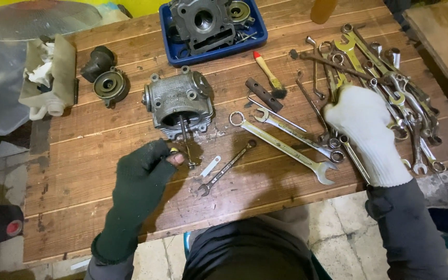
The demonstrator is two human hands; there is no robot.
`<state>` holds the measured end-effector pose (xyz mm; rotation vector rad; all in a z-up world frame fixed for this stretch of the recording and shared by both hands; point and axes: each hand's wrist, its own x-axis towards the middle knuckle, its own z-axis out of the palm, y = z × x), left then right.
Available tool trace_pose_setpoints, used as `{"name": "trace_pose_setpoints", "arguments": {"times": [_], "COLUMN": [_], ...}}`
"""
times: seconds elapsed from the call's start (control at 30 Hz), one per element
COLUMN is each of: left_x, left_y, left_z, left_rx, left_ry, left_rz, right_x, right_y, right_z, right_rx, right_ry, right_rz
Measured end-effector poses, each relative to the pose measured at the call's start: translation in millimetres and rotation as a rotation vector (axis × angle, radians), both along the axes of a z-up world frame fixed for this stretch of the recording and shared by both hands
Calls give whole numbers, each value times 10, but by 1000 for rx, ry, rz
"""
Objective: The person disassembles a metallic engine casing on a wooden workbench. They use a wrench to loosen and remove a bolt, then extract a cylindrical metal component. The person proceeds to remove a circular bearing or seal from the casing by hand and places the parts on the table.
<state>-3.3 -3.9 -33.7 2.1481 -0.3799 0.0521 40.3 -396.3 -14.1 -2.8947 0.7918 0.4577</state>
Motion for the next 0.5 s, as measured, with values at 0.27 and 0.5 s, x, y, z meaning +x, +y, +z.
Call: {"name": "trace_pose_setpoints", "arguments": {"times": [0.27, 0.5], "left_x": [27, 15], "left_y": [22, -4], "left_z": [-20, 24], "left_rx": [70, 27], "left_ry": [-46, -10], "left_rz": [-23, -16], "right_x": [-106, 61], "right_y": [47, 18], "right_z": [359, 902], "right_rx": [-133, -215], "right_ry": [153, 180], "right_rz": [19, 43]}}
